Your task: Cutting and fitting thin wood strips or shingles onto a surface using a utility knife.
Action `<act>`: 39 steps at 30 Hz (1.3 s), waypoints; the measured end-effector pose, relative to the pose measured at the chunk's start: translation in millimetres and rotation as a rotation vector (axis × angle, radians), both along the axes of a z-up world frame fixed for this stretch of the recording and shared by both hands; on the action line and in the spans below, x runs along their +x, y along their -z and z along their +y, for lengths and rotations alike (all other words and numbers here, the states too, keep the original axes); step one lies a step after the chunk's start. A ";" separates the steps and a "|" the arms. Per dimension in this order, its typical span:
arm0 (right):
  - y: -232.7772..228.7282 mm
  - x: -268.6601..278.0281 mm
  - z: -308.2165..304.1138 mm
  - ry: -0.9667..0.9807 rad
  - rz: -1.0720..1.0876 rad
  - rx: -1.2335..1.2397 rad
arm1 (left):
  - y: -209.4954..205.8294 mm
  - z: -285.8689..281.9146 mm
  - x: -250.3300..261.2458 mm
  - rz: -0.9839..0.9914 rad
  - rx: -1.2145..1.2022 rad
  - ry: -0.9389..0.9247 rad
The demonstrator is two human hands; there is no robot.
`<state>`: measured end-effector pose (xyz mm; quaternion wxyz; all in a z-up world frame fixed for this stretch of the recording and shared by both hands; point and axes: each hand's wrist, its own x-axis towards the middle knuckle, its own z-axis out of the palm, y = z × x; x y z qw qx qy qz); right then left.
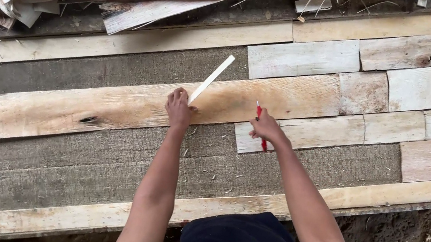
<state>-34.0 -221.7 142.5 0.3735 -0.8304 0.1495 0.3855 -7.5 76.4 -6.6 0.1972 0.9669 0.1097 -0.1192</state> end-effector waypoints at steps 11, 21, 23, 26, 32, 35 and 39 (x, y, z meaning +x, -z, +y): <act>0.5 22.3 110.4 -0.073 -0.102 -0.120 | -6.6 10.0 6.6 0.108 -0.156 -0.158; 50.8 45.8 156.1 -0.096 -0.114 -0.182 | -20.4 11.9 12.3 0.198 -0.245 -0.214; 53.7 48.5 158.8 -0.093 -0.116 -0.192 | -23.9 11.4 11.6 0.200 -0.249 -0.214; 71.2 55.9 160.5 -0.090 -0.122 -0.206 | -17.2 11.9 14.3 0.190 -0.250 -0.220; 86.3 62.3 159.7 -0.093 -0.118 -0.215 | -20.1 10.7 13.0 0.175 -0.253 -0.224; 74.2 62.1 162.3 -0.073 -0.107 -0.213 | -18.5 10.5 12.6 0.170 -0.250 -0.234; 89.4 65.1 161.5 -0.060 -0.102 -0.218 | -30.7 9.8 11.9 0.162 -0.253 -0.235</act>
